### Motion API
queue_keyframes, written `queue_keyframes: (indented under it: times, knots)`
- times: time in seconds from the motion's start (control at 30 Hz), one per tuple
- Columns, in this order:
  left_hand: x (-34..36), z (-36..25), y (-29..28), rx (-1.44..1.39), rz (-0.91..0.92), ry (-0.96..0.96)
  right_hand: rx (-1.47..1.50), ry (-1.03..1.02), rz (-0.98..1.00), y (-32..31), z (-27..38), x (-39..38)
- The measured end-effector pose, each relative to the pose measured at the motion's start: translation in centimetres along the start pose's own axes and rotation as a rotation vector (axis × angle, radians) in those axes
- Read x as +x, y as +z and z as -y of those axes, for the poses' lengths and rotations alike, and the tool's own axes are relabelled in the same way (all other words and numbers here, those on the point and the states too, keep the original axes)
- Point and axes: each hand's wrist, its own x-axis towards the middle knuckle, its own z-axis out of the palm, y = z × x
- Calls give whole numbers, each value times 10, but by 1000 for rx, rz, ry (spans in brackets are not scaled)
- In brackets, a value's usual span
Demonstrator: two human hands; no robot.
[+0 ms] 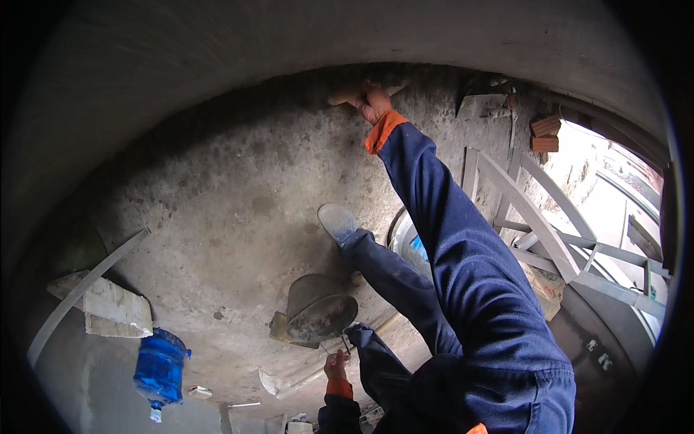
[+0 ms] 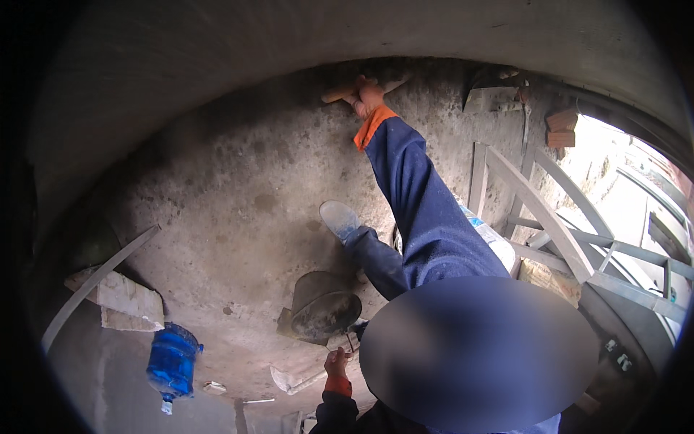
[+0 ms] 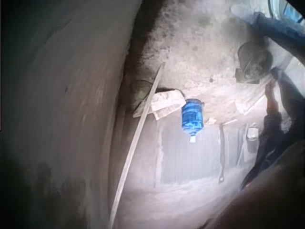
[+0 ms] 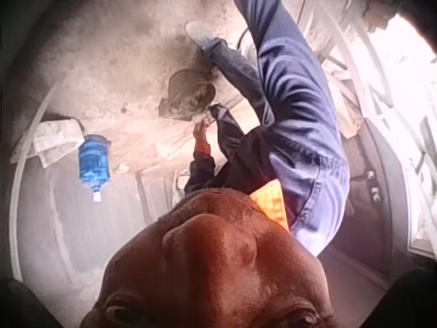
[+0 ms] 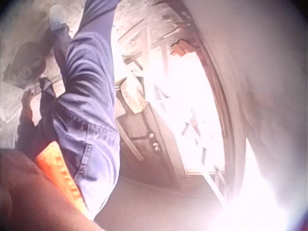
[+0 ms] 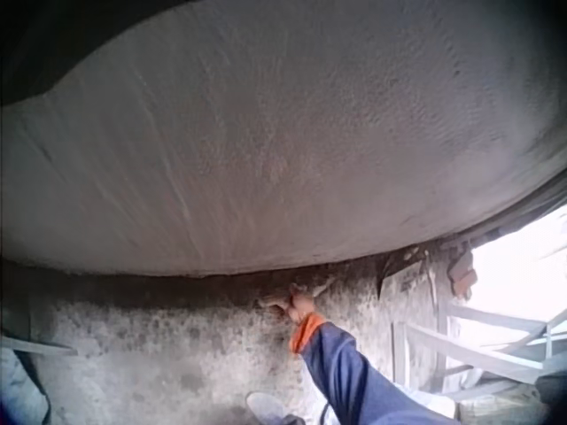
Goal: The person applies wet plaster to the top and sides of a low wall or ledge at a construction site using a trowel and a long straight-edge guide. The person scoops plaster from a bucket, spreads it onto the surface, and uses the guide to level the edges.
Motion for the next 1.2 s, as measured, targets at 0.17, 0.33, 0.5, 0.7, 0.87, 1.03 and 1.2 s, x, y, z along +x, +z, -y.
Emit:
queue_keyframes:
  times: [0.17, 0.33, 0.5, 0.7, 0.87, 1.03, 1.2]
  knots:
    - [-10, -26, -14, -187, 27, -29, 271, 60, 199, 2, 15, -21]
    - [-58, -45, -25, -243, 0, 73, 258, 62, 149, 9, 38, -123]
    - [-153, -86, -42, -44, 18, 139, 287, 85, 362, -34, 69, -272]
    - [-177, -118, -74, 58, 260, 446, 272, 119, 496, -123, 120, -514]
    - [-237, -166, -92, 181, 134, 432, 240, 15, 582, -270, 126, -703]
    - [-279, -164, -110, 299, 32, 458, 262, -97, 394, -448, 85, -874]
    - [-256, -142, -115, 359, -83, 544, 374, -222, -125, -607, 23, -1017]
